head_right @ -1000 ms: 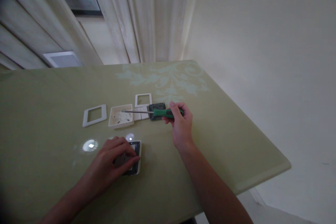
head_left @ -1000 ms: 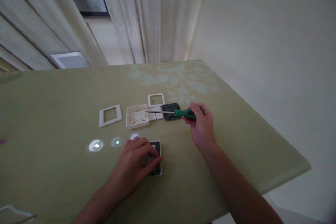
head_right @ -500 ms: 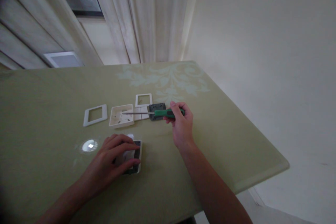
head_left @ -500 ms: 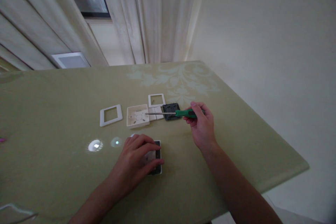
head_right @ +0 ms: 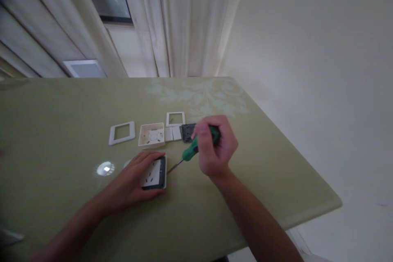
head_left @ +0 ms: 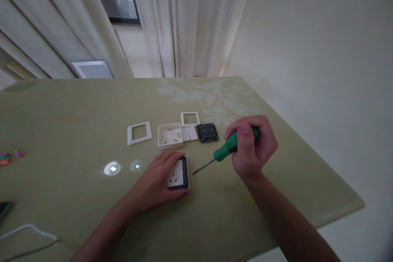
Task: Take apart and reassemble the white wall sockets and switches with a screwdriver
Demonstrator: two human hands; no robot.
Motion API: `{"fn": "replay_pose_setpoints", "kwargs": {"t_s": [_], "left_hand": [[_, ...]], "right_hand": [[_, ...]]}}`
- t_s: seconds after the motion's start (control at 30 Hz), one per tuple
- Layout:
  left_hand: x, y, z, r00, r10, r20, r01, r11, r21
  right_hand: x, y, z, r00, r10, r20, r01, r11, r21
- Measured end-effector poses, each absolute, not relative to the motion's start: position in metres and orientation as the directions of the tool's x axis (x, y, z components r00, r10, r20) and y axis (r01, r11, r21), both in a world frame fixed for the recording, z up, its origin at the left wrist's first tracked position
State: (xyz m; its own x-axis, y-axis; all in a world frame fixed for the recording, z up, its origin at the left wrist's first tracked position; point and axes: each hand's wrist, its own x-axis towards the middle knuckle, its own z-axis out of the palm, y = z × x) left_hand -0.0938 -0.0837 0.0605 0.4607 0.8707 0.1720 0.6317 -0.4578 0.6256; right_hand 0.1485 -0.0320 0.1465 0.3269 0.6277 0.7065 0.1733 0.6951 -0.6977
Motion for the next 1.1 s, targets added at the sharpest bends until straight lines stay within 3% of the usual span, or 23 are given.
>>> {"fn": "replay_pose_setpoints", "kwargs": {"t_s": [0.1,0.2,0.3,0.47,1.1], "left_hand": [[-0.095,-0.082,0.061,0.465,0.862,0.201,0.605,-0.476,0.639],[-0.093,-0.082,0.06,0.469,0.85,0.239,0.591,-0.503,0.631],[-0.092,-0.083,0.059,0.461,0.848,0.261,0.595,-0.514,0.617],[-0.092,-0.083,0.058,0.462,0.859,0.221,0.609,-0.488,0.625],[-0.09,-0.083,0.062,0.474,0.859,0.194,0.604,-0.478,0.638]], "right_hand": [[0.126,-0.03,0.165,-0.076,0.418,0.905,0.241,0.889,-0.39],[0.109,-0.022,0.168,-0.231,0.304,0.924,0.21,0.943,-0.258],[0.102,-0.016,0.164,-0.288,0.333,0.898,0.228,0.935,-0.273],[0.103,-0.018,0.163,-0.23,0.407,0.884,0.2,0.909,-0.366],[0.104,-0.017,0.161,-0.248,0.394,0.885,0.166,0.917,-0.362]]}}
